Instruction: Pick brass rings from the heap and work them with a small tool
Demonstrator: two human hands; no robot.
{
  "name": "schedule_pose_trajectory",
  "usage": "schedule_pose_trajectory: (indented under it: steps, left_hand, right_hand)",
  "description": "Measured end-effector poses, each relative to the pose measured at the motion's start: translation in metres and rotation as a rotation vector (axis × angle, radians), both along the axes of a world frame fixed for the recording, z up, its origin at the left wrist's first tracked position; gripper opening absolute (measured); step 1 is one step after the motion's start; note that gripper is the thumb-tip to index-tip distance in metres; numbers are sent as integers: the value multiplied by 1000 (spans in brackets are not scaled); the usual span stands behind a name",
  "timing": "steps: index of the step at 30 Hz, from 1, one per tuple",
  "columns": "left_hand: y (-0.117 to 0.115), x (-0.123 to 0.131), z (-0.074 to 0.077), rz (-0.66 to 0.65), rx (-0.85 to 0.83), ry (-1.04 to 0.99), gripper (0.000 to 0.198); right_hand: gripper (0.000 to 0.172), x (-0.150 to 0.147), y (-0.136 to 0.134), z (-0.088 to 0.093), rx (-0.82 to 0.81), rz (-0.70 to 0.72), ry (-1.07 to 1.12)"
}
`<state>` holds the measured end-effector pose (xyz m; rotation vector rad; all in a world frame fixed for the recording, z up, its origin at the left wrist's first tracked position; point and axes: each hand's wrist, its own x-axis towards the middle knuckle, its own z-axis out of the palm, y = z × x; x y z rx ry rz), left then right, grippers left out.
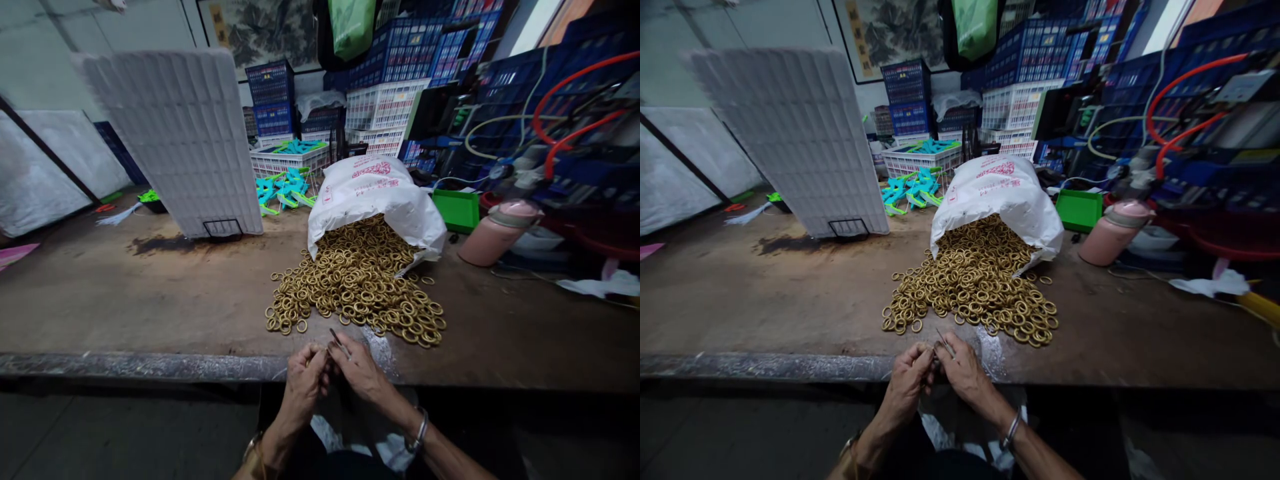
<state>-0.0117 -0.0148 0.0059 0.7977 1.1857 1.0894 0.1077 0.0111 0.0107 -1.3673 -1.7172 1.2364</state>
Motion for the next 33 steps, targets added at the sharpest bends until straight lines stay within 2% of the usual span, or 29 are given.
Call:
schedule_pose_trajectory:
  steps: [4,10,18,20,23,27,33]
  left_hand:
    - [1,0,0,-15,17,50,37]
    - [0,-4,1,-92,-16,-42,36]
    - [-2,-5,-2,-103,0,-112,31]
    - [-2,-4,-3,-86,-18,-120,32]
    - [-2,-3,-3,-46,-28,-117,33]
    - [0,-2,-2,-18,-19,-107,34]
    - [0,-3,0,-30,27,-87,30]
  right_hand:
    - [31,-3,3,-4,-164,1,122]
    - [22,-4,5,-9,-109,-76,73]
    - [21,-3,6,-11,-146,-31,127]
    - [22,-1,6,-10,-106,-61,82]
    - [20,3,5,-11,67,-64,-94]
    - [13,7,-1,-13,249,54,-341]
    - [19,5,-7,-9,304,137,-495]
